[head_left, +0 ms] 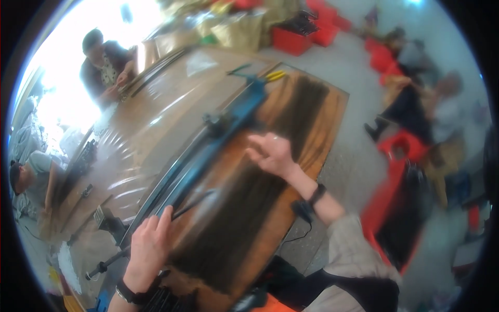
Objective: Feeding and processing metal rods using a manual press machine.
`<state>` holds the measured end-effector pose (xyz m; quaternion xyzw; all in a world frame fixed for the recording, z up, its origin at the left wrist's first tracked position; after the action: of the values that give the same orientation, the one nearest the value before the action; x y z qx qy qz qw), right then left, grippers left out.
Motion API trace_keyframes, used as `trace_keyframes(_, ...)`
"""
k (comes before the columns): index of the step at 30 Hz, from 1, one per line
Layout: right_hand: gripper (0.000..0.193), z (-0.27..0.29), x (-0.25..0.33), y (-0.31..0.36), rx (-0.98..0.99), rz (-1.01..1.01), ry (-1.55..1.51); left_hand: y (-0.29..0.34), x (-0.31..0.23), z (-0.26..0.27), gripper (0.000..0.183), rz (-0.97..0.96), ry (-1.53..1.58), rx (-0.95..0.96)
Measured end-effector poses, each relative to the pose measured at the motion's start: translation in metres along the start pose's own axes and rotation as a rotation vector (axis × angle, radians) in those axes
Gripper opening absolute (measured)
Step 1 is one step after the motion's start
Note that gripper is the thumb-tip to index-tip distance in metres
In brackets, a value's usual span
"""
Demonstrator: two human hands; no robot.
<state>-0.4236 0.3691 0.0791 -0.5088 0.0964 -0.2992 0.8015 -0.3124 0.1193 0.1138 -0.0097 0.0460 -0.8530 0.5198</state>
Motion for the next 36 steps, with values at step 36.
trace_keyframes(36,0.022,-0.168,0.132,-0.010,0.357,-0.100,-0.431,0.277,0.136,0.139,0.017,0.688,-0.185,-0.586)
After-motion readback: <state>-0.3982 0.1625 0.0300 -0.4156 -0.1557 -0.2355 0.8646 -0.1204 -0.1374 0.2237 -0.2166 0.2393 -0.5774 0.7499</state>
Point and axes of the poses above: each hand's wrist, its own y-axis away from the middle knuckle, its own z-axis out of the back of the hand, x = y × z, the point moved 10 cm from there along -y, towards the middle knuckle
